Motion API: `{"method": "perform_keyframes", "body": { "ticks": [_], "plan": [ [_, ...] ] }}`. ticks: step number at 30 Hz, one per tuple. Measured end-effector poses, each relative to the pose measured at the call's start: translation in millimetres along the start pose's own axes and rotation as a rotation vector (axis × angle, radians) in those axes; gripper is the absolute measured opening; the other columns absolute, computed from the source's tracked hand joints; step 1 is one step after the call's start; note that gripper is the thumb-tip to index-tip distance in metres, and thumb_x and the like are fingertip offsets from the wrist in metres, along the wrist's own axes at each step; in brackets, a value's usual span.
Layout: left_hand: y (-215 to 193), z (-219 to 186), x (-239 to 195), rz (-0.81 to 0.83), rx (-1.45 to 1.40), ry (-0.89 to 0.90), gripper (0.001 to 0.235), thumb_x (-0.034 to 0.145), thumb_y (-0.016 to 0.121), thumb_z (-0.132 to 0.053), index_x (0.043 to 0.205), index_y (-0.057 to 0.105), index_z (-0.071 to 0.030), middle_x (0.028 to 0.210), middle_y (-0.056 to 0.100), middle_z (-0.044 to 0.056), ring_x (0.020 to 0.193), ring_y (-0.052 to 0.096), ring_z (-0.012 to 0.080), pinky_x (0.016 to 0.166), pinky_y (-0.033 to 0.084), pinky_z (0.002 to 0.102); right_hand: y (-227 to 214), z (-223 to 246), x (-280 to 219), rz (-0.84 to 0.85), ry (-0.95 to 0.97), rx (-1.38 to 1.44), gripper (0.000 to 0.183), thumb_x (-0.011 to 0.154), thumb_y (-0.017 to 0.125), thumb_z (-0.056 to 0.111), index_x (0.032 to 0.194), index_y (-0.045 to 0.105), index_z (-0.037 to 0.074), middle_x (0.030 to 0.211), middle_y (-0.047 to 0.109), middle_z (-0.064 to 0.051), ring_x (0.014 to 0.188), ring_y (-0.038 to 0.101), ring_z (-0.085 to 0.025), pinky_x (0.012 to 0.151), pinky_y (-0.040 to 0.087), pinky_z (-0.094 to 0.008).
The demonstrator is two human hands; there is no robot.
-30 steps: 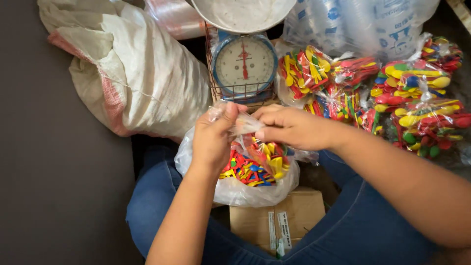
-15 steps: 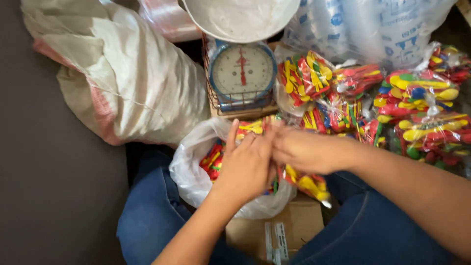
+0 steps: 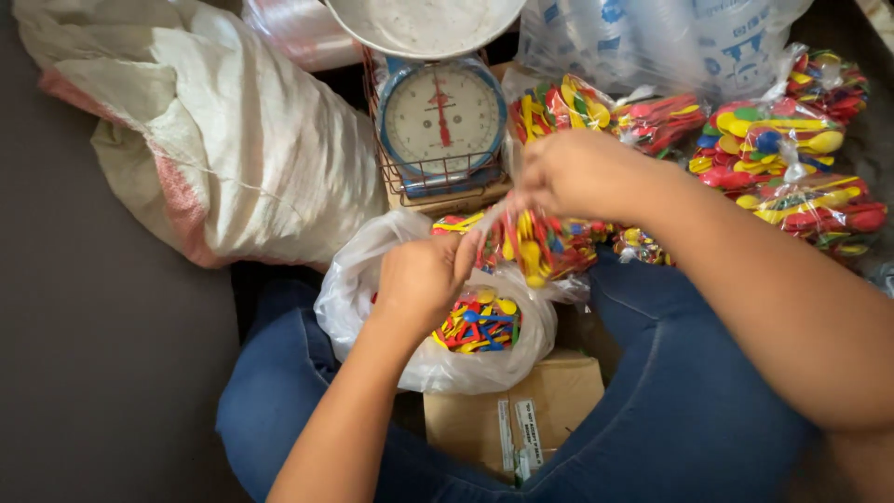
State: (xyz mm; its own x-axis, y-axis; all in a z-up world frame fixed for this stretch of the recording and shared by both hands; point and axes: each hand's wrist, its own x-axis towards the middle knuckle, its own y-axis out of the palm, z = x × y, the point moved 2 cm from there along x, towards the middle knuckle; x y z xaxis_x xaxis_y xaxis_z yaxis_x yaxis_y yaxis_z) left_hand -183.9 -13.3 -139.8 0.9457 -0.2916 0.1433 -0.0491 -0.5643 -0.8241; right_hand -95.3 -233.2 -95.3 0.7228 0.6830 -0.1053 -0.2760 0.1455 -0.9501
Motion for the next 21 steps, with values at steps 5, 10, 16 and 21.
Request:
{"method": "perform_keyframes", "body": {
  "ticks": [5, 10, 16, 21],
  "plan": [
    [38, -19, -17, -0.187, -0.288, 0.146, 0.039, 0.105, 0.055, -0.034, 0.079, 0.066, -0.007, 0.072, 0.065, 0.018, 0.065, 0.065, 0.0384, 0.06, 0.051, 0.05, -17, 32, 13, -0.582, -0.253, -0.032, 0.015, 0.086, 0.075, 0.016, 0.096, 0.078, 0.006, 0.093, 0.07, -0.012, 0.084, 0.069, -0.034, 0.075, 0.056, -0.044],
    [28, -56, -37, -0.035, -0.542, 0.402, 0.035, 0.109, 0.054, -0.026, 0.081, 0.06, -0.008, 0.079, 0.061, 0.013, 0.074, 0.064, 0.0352, 0.067, 0.05, 0.046, -46, 86, -19, -0.806, -0.485, 0.528, 0.011, 0.108, 0.066, 0.003, 0.115, 0.075, 0.004, 0.117, 0.072, -0.01, 0.109, 0.073, -0.023, 0.096, 0.06, -0.033],
    [27, -81, -68, 0.027, -0.368, 0.654, 0.014, 0.105, 0.053, -0.023, 0.106, 0.061, -0.011, 0.101, 0.064, 0.009, 0.1, 0.062, 0.0293, 0.09, 0.047, 0.048, -42, 81, -28, -0.593, -0.3, 0.676, 0.012, 0.103, 0.064, 0.009, 0.102, 0.074, 0.003, 0.102, 0.077, -0.005, 0.099, 0.075, -0.015, 0.092, 0.059, -0.029],
    [-5, -86, -73, 0.026, -0.396, 0.807, 0.04, 0.099, 0.055, -0.012, 0.138, 0.061, -0.014, 0.135, 0.066, 0.011, 0.133, 0.059, 0.0268, 0.119, 0.044, 0.049, -17, 50, -24, -0.315, 0.042, 0.801, 0.021, 0.103, 0.065, 0.017, 0.094, 0.074, 0.001, 0.074, 0.067, -0.002, 0.07, 0.057, -0.007, 0.062, 0.049, -0.028]
  ]
}}
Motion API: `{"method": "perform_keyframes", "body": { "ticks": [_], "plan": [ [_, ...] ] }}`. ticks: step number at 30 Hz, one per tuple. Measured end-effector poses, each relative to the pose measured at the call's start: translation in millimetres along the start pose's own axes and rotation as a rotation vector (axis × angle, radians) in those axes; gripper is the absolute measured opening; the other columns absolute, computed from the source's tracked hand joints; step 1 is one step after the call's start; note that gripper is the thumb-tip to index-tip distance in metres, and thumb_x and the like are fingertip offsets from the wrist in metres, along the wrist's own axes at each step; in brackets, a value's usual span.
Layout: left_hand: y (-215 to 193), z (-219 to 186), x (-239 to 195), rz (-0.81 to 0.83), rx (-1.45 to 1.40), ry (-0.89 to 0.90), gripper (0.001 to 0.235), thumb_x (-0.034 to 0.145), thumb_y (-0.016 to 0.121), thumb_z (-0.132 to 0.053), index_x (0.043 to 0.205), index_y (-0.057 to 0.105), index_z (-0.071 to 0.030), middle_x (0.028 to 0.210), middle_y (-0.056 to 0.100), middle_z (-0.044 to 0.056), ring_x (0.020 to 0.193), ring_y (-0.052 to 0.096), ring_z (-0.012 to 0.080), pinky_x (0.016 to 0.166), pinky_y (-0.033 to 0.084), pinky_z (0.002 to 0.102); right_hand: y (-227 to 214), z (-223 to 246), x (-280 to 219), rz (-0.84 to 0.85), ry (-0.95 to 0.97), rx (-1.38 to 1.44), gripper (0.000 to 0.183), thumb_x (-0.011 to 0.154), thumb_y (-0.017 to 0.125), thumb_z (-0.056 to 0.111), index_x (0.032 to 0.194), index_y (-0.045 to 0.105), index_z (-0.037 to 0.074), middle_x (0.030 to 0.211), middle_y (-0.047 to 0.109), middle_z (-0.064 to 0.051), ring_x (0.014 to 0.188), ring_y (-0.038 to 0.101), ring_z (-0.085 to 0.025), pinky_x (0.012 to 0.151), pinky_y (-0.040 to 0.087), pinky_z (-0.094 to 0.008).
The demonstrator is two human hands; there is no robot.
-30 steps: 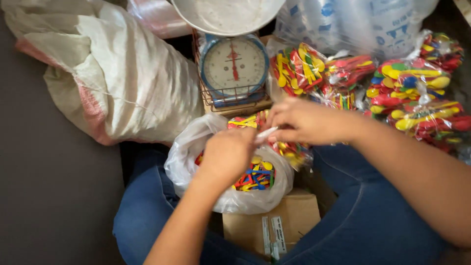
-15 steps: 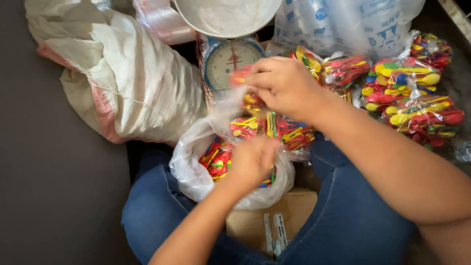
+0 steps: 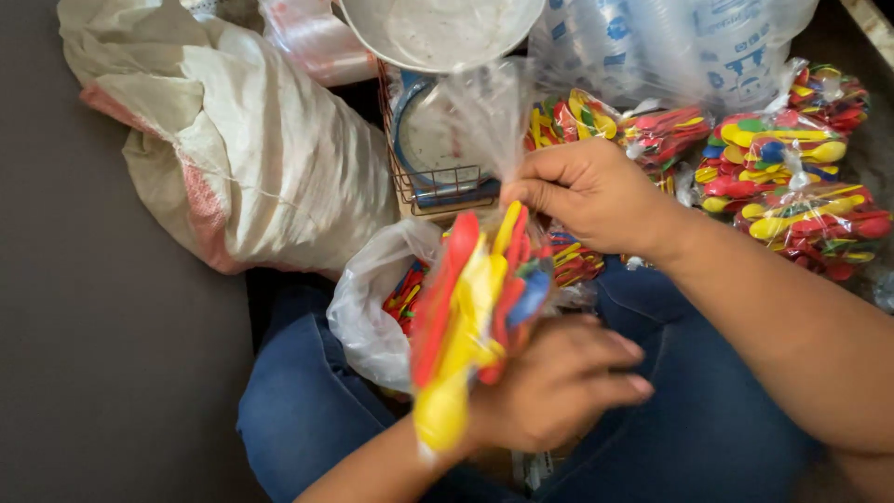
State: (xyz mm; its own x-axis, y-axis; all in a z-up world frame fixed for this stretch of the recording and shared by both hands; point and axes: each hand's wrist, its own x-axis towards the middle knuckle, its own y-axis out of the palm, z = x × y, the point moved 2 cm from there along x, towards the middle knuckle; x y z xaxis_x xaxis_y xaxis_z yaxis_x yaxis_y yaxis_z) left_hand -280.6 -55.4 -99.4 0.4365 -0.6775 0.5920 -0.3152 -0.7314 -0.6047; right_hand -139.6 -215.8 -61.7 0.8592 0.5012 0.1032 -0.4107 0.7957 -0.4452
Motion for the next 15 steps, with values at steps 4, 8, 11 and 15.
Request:
{"method": "perform_keyframes", "body": {
  "ticks": [4, 8, 11, 15],
  "plan": [
    [-29, -10, 7, -0.149, -0.251, -0.079, 0.042, 0.095, 0.051, 0.0, 0.135, 0.059, -0.011, 0.138, 0.062, 0.014, 0.132, 0.06, 0.0297, 0.119, 0.048, 0.047, -9, -4, -6, -0.074, 0.037, 0.086, 0.02, 0.103, 0.062, 0.017, 0.095, 0.074, 0.003, 0.077, 0.07, 0.0, 0.07, 0.064, -0.006, 0.063, 0.052, -0.027],
    [-55, -4, 17, -0.21, 0.064, -0.068, 0.041, 0.092, 0.056, 0.001, 0.131, 0.062, -0.01, 0.135, 0.063, 0.011, 0.131, 0.062, 0.0291, 0.118, 0.045, 0.05, -7, 5, -15, -0.106, -0.286, -0.345, 0.01, 0.095, 0.067, 0.013, 0.095, 0.074, 0.005, 0.083, 0.07, -0.009, 0.076, 0.068, -0.021, 0.069, 0.054, -0.032],
    [-71, -1, 36, -0.223, 0.664, -0.027, 0.04, 0.093, 0.061, -0.012, 0.133, 0.063, -0.014, 0.134, 0.064, 0.007, 0.127, 0.061, 0.0271, 0.116, 0.029, 0.055, 10, 12, -21, 0.028, -0.342, -0.462, 0.017, 0.086, 0.067, 0.015, 0.1, 0.075, 0.007, 0.09, 0.072, -0.012, 0.081, 0.07, -0.031, 0.071, 0.055, -0.038],
    [-60, 37, 21, -0.076, 0.912, -0.286, 0.032, 0.087, 0.065, -0.023, 0.117, 0.066, -0.011, 0.108, 0.07, 0.007, 0.108, 0.066, 0.026, 0.111, 0.026, 0.06, 19, 12, -23, 0.293, -0.342, -0.706, 0.026, 0.085, 0.073, 0.035, 0.082, 0.075, 0.009, 0.088, 0.071, -0.007, 0.09, 0.067, -0.032, 0.075, 0.053, -0.045]
  ]
}}
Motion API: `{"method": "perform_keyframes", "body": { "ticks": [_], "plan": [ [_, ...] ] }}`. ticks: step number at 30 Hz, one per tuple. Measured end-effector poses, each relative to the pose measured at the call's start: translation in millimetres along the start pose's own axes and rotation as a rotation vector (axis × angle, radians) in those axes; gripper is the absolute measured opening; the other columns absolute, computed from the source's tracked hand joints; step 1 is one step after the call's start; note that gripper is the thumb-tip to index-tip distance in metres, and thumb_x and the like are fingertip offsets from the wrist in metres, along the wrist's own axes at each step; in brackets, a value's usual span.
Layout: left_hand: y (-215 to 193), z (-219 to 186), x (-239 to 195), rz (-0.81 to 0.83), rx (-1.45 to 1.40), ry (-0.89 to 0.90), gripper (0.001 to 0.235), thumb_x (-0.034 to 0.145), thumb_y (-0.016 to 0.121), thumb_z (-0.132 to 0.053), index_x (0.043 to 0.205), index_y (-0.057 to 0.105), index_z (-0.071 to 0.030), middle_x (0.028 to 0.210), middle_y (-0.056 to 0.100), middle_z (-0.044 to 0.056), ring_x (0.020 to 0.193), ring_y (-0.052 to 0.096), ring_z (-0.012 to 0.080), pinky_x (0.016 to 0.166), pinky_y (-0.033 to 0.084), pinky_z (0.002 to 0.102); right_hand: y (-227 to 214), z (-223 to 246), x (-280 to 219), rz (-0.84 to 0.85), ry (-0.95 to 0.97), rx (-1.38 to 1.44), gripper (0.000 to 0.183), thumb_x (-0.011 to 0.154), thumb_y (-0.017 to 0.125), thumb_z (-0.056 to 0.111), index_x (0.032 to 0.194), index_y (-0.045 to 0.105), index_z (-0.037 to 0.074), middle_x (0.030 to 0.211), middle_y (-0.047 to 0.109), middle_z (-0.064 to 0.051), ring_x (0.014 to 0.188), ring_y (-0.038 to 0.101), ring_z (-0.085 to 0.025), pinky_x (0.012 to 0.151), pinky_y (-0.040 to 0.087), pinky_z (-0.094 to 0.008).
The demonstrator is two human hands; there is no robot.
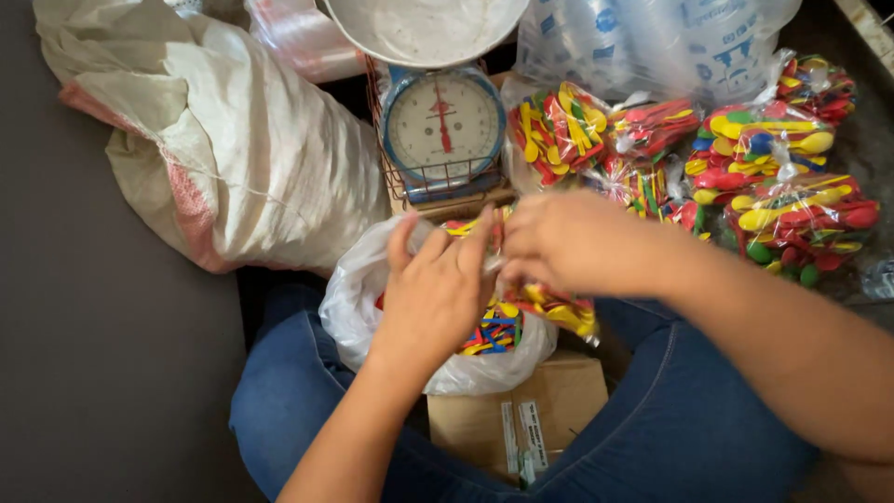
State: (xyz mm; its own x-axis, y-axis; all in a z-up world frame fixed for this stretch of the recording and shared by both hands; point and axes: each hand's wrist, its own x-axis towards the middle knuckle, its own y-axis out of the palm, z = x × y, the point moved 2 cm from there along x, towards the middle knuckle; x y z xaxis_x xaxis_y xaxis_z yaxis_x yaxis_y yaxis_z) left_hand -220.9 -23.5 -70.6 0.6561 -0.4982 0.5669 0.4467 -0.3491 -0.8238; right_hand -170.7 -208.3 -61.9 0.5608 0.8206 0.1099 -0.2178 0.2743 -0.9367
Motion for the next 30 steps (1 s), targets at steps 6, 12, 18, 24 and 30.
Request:
{"method": "perform_keyframes", "body": {
  "ticks": [6, 12, 18, 24, 30],
  "plan": [
    [43, 1, -21, 0.213, -0.267, -0.081, 0.025, 0.097, 0.066, -0.029, 0.085, 0.062, -0.007, 0.078, 0.069, 0.013, 0.081, 0.067, 0.0329, 0.07, 0.053, 0.048, -22, -25, 0, 0.206, 0.186, 0.169, 0.025, 0.08, 0.074, 0.033, 0.092, 0.076, 0.01, 0.095, 0.064, -0.009, 0.087, 0.067, -0.028, 0.075, 0.054, -0.041],
    [47, -3, -16, 0.325, -0.785, -0.56, 0.036, 0.105, 0.05, -0.035, 0.086, 0.063, -0.008, 0.07, 0.068, 0.013, 0.062, 0.067, 0.0282, 0.056, 0.053, 0.042, -21, -21, 24, -0.074, 0.178, -0.044, 0.019, 0.086, 0.075, 0.026, 0.101, 0.08, 0.014, 0.094, 0.063, -0.012, 0.084, 0.065, -0.034, 0.073, 0.052, -0.045],
    [54, -41, -38, 0.003, -1.869, -0.635, 0.04, 0.114, 0.037, -0.04, 0.1, 0.053, -0.006, 0.09, 0.069, 0.012, 0.077, 0.067, 0.0192, 0.074, 0.057, 0.032, -47, 38, 21, -0.537, -0.107, 0.316, 0.01, 0.096, 0.073, 0.006, 0.105, 0.072, 0.004, 0.108, 0.066, -0.011, 0.094, 0.07, -0.022, 0.08, 0.059, -0.034],
    [42, -12, -33, -0.113, -1.413, -0.235, 0.026, 0.11, 0.05, -0.033, 0.11, 0.057, -0.007, 0.101, 0.067, 0.009, 0.093, 0.067, 0.0197, 0.091, 0.057, 0.03, -37, 45, 14, -0.326, -0.246, 1.132, 0.01, 0.097, 0.078, 0.008, 0.106, 0.076, 0.007, 0.127, 0.073, -0.008, 0.131, 0.066, -0.023, 0.127, 0.05, -0.041],
    [-13, 20, -3, -0.256, -0.896, -0.048, 0.023, 0.087, 0.077, -0.007, 0.107, 0.067, -0.005, 0.103, 0.065, 0.01, 0.094, 0.069, 0.0227, 0.081, 0.056, 0.033, -25, 15, 16, -0.077, -0.186, 1.372, 0.013, 0.093, 0.078, 0.011, 0.105, 0.079, 0.007, 0.155, 0.051, -0.015, 0.144, 0.053, -0.029, 0.125, 0.04, -0.04]
  ]
}}
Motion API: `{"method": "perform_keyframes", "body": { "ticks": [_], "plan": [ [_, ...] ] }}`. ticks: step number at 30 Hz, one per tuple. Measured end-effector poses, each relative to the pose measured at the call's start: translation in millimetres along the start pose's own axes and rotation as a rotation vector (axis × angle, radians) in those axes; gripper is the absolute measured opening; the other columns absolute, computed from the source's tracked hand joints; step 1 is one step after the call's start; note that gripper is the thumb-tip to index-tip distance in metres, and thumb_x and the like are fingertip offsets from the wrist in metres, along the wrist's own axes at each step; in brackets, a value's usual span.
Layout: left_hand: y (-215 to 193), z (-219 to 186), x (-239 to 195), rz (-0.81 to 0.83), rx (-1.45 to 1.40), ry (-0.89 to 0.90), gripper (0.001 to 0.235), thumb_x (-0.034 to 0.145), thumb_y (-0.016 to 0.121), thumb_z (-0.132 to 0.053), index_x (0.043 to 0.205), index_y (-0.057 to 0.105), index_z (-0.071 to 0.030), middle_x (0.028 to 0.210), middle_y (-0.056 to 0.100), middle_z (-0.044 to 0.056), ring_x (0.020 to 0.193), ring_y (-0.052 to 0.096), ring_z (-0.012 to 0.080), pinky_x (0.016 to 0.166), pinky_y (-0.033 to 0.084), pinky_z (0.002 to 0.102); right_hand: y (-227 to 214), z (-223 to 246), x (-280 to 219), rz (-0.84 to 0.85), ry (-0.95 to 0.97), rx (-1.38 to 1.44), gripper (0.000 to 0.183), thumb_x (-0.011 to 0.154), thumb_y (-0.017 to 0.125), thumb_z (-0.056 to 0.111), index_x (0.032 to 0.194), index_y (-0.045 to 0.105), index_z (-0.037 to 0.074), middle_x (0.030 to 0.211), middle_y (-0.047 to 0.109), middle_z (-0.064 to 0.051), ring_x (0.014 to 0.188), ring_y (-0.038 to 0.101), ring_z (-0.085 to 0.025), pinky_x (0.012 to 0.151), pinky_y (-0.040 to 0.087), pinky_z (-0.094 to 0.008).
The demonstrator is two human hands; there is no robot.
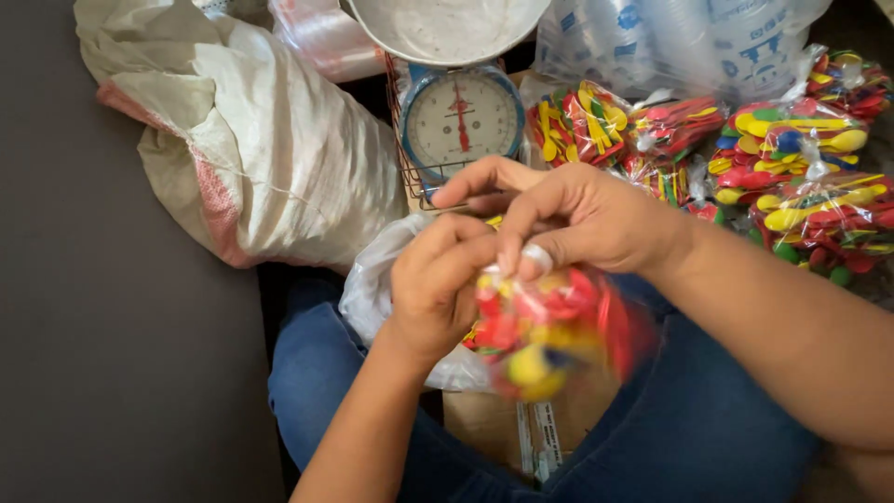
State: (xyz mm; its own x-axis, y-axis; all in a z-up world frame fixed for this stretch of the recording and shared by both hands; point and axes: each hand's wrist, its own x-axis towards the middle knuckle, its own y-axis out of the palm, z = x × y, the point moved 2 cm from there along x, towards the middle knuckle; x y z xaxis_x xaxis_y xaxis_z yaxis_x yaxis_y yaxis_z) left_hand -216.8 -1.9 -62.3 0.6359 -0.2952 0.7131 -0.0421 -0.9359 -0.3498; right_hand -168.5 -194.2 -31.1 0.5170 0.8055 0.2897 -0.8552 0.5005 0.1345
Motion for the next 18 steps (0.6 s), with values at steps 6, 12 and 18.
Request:
{"method": "perform_keyframes", "body": {
  "ticks": [6, 12, 18],
  "plan": [
    [3, 2, 2, -0.108, 0.178, 0.018, 0.025, 0.084, 0.076, 0.006, 0.105, 0.074, -0.007, 0.094, 0.071, 0.007, 0.085, 0.069, 0.0239, 0.076, 0.055, 0.033, -26, -11, -13, -0.229, 0.075, -0.342, 0.012, 0.088, 0.077, 0.008, 0.1, 0.078, 0.008, 0.137, 0.059, -0.012, 0.121, 0.062, -0.02, 0.107, 0.05, -0.034],
    [14, 11, 2, -0.203, 0.276, -0.076, 0.043, 0.091, 0.077, 0.004, 0.132, 0.069, -0.008, 0.093, 0.075, 0.005, 0.085, 0.069, 0.0192, 0.076, 0.051, 0.03, -25, -12, -10, -0.361, 0.025, -0.726, 0.015, 0.091, 0.075, 0.002, 0.105, 0.079, 0.005, 0.103, 0.073, -0.006, 0.096, 0.07, -0.015, 0.086, 0.056, -0.027],
    [31, 62, -15, -0.442, -0.54, -0.695, 0.05, 0.092, 0.078, -0.003, 0.138, 0.059, 0.003, 0.091, 0.077, 0.009, 0.082, 0.069, 0.0102, 0.077, 0.055, 0.024, -18, -38, -7, -0.379, -0.263, -1.027, 0.025, 0.094, 0.073, -0.001, 0.118, 0.074, 0.002, 0.107, 0.07, -0.01, 0.09, 0.071, -0.018, 0.076, 0.058, -0.029]
  ]
}}
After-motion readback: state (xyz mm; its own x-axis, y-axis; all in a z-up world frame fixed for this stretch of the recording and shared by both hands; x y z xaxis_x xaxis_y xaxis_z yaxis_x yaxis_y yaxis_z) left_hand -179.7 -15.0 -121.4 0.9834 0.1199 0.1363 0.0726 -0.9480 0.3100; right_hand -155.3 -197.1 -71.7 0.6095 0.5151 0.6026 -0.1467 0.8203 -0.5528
